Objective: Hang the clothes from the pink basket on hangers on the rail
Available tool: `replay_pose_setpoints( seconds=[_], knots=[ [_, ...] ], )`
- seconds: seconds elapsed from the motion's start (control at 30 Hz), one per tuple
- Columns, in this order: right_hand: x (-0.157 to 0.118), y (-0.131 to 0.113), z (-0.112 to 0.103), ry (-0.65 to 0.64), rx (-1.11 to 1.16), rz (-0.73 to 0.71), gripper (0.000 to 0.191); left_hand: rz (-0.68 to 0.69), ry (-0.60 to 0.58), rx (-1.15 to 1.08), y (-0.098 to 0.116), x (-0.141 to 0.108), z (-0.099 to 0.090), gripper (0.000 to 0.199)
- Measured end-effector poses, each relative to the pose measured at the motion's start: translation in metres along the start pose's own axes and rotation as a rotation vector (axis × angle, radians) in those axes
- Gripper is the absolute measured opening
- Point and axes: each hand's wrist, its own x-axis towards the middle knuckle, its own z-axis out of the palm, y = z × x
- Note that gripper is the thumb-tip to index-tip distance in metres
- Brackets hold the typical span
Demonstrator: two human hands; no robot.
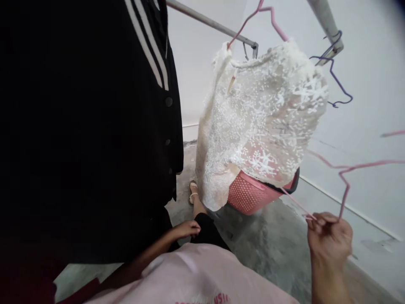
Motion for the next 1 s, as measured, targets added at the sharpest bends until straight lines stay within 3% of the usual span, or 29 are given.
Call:
replay_pose_setpoints(
  seconds=[0.13, 0.17, 0.23, 0.33, 0.5, 0.63, 0.73, 0.9, 1.0],
  knots=[
    [-0.023, 0.007, -0.071, -0.019, -0.096, 0.121, 0.036, 0.086, -0.184, -0.078, 0.032, -0.005, 0.002, 0.048],
    [-0.024, 0.008, -0.082, -0.033, -0.120, 0.128, 0.038, 0.131, -0.177, -0.103, 0.042, -0.007, 0.004, 0.055],
    [-0.024, 0.010, -0.093, -0.090, -0.164, 0.145, 0.041, 0.270, 0.009, -0.110, 0.063, -0.011, 0.009, 0.070],
    [-0.025, 0.018, -0.084, -0.200, -0.180, 0.178, 0.042, 0.522, 0.265, 0.027, 0.093, -0.023, 0.016, 0.087],
    [-0.023, 0.036, -0.046, -0.382, -0.127, 0.225, 0.042, 0.720, 0.292, 0.306, 0.126, -0.054, 0.023, 0.072],
    [-0.023, 0.046, -0.037, -0.545, -0.223, 0.273, 0.042, 0.860, 0.502, 0.383, 0.129, -0.060, 0.023, 0.068],
    [-0.030, 0.049, -0.039, -0.687, -0.287, 0.305, 0.040, 0.904, 0.717, 0.437, 0.124, -0.051, 0.022, 0.067],
    [-0.042, 0.046, -0.037, -0.783, -0.286, 0.277, 0.035, 0.883, 1.066, 0.360, 0.127, -0.047, 0.017, 0.032],
    [-0.043, 0.047, -0.036, -0.710, -0.304, 0.265, 0.037, 0.915, 1.082, 0.289, 0.133, -0.053, 0.011, 0.043]
  ],
)
